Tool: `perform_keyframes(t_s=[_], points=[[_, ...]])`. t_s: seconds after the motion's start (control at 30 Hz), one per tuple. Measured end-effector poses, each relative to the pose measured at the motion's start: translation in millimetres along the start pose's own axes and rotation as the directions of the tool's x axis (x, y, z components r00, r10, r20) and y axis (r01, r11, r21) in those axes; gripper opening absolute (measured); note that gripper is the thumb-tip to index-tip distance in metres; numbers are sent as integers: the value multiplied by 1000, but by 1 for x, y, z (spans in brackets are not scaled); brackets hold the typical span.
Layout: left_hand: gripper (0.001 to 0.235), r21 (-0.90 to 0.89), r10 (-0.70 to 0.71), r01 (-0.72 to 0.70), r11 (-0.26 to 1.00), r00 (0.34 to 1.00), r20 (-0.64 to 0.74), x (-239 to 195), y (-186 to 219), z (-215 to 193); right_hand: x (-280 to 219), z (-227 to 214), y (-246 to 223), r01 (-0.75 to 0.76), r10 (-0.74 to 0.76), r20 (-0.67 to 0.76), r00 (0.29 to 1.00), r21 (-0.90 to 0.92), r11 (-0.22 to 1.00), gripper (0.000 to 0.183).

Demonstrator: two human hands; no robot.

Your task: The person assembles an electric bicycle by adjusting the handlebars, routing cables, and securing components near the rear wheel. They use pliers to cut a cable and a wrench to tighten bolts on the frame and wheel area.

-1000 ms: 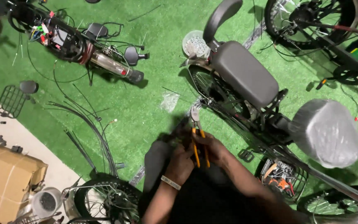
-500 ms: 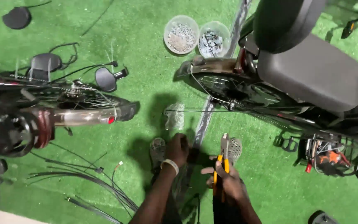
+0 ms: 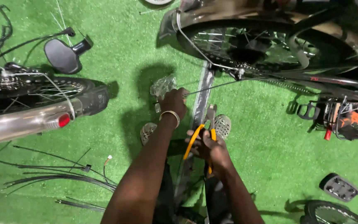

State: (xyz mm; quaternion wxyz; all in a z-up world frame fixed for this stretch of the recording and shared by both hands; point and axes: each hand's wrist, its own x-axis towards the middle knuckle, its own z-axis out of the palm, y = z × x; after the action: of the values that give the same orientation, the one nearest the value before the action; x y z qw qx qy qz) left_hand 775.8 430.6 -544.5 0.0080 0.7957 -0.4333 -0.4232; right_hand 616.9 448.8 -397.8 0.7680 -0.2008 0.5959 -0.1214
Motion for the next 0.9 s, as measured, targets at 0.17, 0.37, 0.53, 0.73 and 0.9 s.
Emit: perform_keyframes(t_s=[0.17,0.37,0.53,0.73,0.9], points=[[25,-595,-144,143,791,988,46,-33,14,-19,-7,-2,-25,-74,64,-131,989,-73,995,37],[33,-915,62,139,379,983,176,-66,5,-51,33,-35,-2,59,-86,-121,989,-214,975,30],[31,-940,137,232,249,953,271,-86,21,-65,5,4,-15,403,-440,-71,895,-296,866,36],[38,-940,140,199,277,960,244,-83,19,-54,-23,50,-12,175,-220,-334,917,-159,972,21],[34,-946,172,155,285,962,210,-76,17,-43,-27,68,-23,49,-298,-443,846,-491,870,37]])
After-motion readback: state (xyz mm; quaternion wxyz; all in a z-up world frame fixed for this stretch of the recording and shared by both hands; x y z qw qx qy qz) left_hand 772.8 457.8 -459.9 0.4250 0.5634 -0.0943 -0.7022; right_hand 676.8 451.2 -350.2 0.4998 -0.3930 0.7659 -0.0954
